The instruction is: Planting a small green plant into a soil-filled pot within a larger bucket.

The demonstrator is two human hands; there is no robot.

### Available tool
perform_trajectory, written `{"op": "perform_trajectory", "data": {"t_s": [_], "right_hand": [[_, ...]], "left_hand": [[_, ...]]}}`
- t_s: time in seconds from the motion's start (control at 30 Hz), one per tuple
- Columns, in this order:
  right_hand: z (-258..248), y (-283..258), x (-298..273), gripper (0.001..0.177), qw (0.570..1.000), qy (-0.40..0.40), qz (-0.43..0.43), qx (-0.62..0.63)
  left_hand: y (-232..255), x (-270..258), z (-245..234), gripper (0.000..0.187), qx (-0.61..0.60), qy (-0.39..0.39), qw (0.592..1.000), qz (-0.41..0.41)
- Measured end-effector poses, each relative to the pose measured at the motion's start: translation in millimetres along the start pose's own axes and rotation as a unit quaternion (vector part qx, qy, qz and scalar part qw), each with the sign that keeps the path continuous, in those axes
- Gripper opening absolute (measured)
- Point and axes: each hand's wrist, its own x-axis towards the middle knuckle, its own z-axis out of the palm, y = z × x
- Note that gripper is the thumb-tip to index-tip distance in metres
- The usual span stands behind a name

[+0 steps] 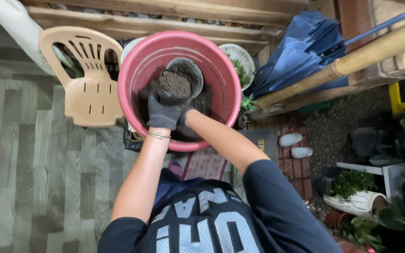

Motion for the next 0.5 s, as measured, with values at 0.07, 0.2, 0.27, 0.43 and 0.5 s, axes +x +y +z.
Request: {"op": "perform_trajectory", "data": {"t_s": [0.07,0.2,0.27,0.43,0.5], "right_hand": [[0,-8,18,0.038,1.000,-0.026,0.010,0.012],[-5,-30,35,0.035,0.996,-0.074,0.038,0.039],[-11,-41,28,0.033,0.992,-0.093,0.065,0.057],[-7,-37,-4,0.030,0.977,-0.126,0.142,0.095],[-13,-31,-12,0.029,0.971,-0.143,0.165,0.101]], "left_hand": [[0,-7,12,0.062,-0.004,0.024,1.000,0.004],[3,-6,-7,0.062,0.032,0.010,0.999,0.030],[8,-15,-11,0.057,0.135,-0.014,0.988,0.075],[11,-31,34,0.058,0.004,-0.003,0.999,-0.032],[13,-31,40,0.057,-0.004,0.000,1.000,0.000]]}}
